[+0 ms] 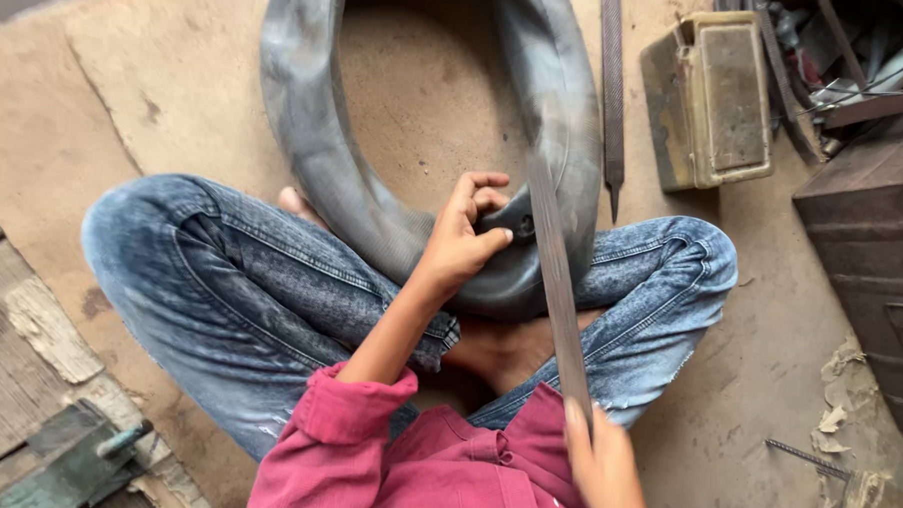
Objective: The person sits cross-legged on the floor and uses a metal file to scrape the surface of a rubber tire inner tube. They repeatedly rub the file back and forth over a specific section of the tube, likely to roughen the surface for a patch or repair.
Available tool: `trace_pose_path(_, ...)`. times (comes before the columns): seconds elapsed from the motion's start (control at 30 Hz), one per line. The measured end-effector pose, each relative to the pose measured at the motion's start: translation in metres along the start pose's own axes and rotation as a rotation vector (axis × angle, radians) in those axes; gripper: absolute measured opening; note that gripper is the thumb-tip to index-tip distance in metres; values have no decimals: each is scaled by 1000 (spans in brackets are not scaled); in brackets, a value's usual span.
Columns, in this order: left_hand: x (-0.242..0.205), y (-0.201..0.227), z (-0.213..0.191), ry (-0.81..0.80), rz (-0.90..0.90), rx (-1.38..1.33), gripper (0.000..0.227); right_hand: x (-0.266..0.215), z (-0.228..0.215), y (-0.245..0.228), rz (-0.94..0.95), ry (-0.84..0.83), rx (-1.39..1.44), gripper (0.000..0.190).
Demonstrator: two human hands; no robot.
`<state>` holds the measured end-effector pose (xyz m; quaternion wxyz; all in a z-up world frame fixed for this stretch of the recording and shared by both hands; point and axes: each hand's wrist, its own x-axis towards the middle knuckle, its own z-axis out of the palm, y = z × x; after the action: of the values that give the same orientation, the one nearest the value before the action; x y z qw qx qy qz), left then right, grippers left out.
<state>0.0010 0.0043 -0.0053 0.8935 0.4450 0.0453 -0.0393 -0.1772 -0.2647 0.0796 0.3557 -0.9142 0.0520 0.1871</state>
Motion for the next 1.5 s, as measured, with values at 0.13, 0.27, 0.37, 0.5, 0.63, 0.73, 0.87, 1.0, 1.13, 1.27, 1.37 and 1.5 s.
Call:
trace_pose_path(0.13,-2,-5,-1,-1,31,76,62,148,7,-64,400,-242,633,35)
trace_pose_path(0.27,-3,0,-4,-13,15,53,62,170,-1,-101,438,-297,777,42)
trace_pose_path(0.37,8,-2,-1,7,-21,-19,63,107,4,-71,393,-202,671,38)
trace_pose_path(0.5,2,-8,-6,29,-78,13,61,-1,6,-23,592,-267,688,40)
trace_pose_path(0.63,1,-9,-6,-8,-26,-17,58,-1,2,-30,584,-286,618,39)
trace_pose_path(0.73,3,-10,-9,-20,-1,-7,55,72,19,-68,403,-266,576,42)
trace_pose_path(0.87,2,-8,-7,-12,-22,0,55,152,17,-118,427,-357,663,40)
trace_pose_path(1.0,-2,-3,-6,11,-46,36,59,157,7,-115,401,-417,741,42)
trace_pose_path(1.13,1,-5,-4,44,-67,-52,65,69,1,-57,557,-418,765,50)
trace_pose_path(1.27,1,-6,-4,39,-53,-25,63,-24,-43,13,612,-566,970,47)
trace_pose_path(1.37,0,0,-4,17,-72,-56,62,-21,-63,32,471,-588,1065,48)
trace_pose_path(1.5,0,-1,-6,11,-85,-16,61,45,-54,-28,364,-360,974,53)
